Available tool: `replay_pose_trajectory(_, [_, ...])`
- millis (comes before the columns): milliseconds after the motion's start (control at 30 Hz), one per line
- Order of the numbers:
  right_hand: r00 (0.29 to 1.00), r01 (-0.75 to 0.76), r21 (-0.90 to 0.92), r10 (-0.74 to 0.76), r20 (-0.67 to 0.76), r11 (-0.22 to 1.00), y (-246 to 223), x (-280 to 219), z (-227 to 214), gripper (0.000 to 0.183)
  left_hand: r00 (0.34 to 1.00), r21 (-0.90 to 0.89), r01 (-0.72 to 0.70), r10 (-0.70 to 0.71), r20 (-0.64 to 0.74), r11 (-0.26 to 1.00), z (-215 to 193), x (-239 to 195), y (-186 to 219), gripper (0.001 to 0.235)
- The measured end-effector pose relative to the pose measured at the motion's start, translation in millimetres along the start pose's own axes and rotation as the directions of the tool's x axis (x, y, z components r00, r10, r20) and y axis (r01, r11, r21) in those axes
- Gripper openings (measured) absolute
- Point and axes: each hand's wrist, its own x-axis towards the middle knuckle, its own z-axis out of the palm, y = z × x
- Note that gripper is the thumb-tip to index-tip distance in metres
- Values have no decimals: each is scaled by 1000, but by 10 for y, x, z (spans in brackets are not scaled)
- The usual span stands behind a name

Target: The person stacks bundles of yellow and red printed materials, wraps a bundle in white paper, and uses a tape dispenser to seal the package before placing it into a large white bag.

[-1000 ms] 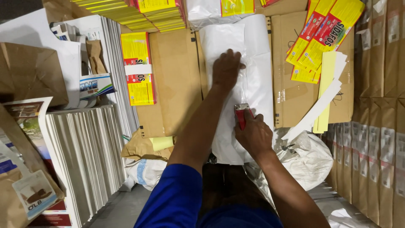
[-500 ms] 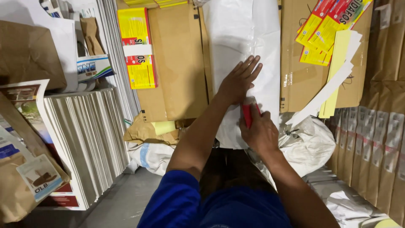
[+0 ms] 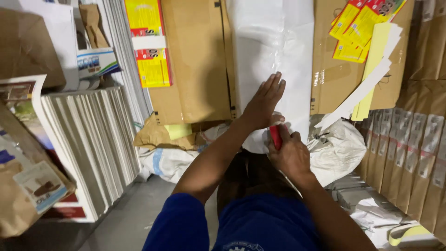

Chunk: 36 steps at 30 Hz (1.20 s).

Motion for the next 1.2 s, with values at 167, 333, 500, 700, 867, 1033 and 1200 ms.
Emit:
replay_pose_trajectory(167, [996, 35, -28, -37, -82, 999, 79, 17, 70, 69, 999, 211, -13, 5, 40, 977, 163, -49, -123, 112])
replay_pose_trajectory(333, [999, 36, -115, -34, 20, 993, -94, 45, -128, 58, 974, 467, -21, -88, 211, 884, -174, -68, 80, 112])
replay_pose_trajectory(500, [959, 102, -166, -52, 277, 981, 110, 642, -303, 50, 999, 537, 0, -25, 40, 843, 326, -118, -238, 112])
replay_pose_trajectory(700, [683, 40, -155, 87, 726, 987, 18, 1861, -549, 46, 791, 539, -27, -311, 526, 842, -1005, 23, 737, 126])
replay_pose_trajectory(867, [593, 60, -235, 155, 790, 970, -250, 1790, -574, 43, 958, 454, -19, -114, 263, 891, 121, -50, -83, 109])
replay_pose_trajectory(1033, [617, 552, -445, 14, 787, 705, -102, 1397, -874, 47, 992, 686, -36, 107, -61, 727, 0, -142, 75, 116])
replay_pose_trajectory(1200, [940, 90, 498, -240, 245, 863, 1340, 1506, -1048, 80, 960, 479, -34, -106, 261, 877, -313, -108, 283, 137])
